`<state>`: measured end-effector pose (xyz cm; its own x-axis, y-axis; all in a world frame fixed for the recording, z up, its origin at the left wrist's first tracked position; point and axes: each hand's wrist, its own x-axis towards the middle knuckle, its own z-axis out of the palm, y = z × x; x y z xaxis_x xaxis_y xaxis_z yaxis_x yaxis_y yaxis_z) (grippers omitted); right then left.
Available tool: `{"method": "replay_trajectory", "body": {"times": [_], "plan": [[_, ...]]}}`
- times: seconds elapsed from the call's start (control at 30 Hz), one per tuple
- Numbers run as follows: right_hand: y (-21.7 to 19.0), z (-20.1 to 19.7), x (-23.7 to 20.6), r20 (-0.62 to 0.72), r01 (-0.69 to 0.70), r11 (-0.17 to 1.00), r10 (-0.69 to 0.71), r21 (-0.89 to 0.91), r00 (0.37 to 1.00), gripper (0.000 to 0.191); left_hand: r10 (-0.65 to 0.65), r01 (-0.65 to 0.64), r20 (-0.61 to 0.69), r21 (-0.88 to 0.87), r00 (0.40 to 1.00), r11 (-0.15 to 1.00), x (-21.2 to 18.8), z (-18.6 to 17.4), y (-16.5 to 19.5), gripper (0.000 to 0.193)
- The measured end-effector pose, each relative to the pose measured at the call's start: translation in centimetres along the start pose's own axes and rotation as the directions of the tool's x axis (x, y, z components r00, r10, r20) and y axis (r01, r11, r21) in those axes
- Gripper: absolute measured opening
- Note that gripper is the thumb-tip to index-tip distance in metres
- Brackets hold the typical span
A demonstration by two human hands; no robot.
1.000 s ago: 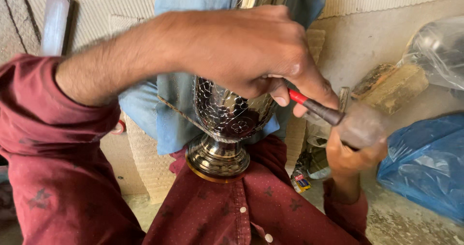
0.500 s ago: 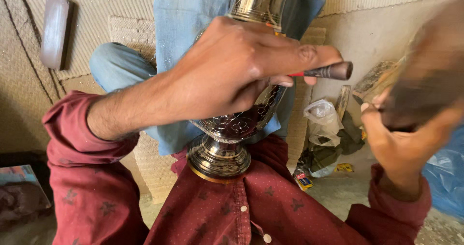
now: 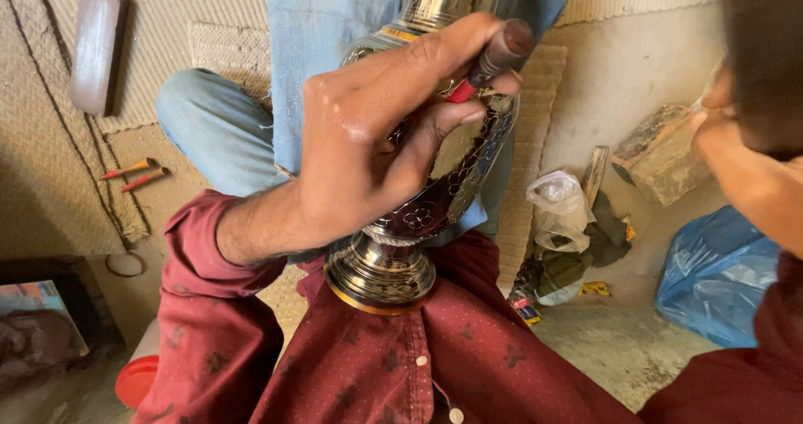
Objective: The person sits cross-legged on the floor holding a small punch against the surface of an ornate silver-colored vase and repeatedly strikes the punch with a wooden mallet, working the patterned decoration across the vase body. They reposition the punch between strikes to continue the design.
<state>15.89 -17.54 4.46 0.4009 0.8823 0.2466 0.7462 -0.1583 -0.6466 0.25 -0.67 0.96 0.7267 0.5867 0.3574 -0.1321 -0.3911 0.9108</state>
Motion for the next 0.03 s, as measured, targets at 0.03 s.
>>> {"method": "replay_trajectory", "body": {"times": [0.03], "plan": [[-2.80,1.18,0.40,-0.002,0.002,1.000,-0.002,-0.002,1.000,0.104,-0.008,0.008,-0.015,0.006,1.000,1.000,-0.07,0.10,-0.04,0.047]]}}
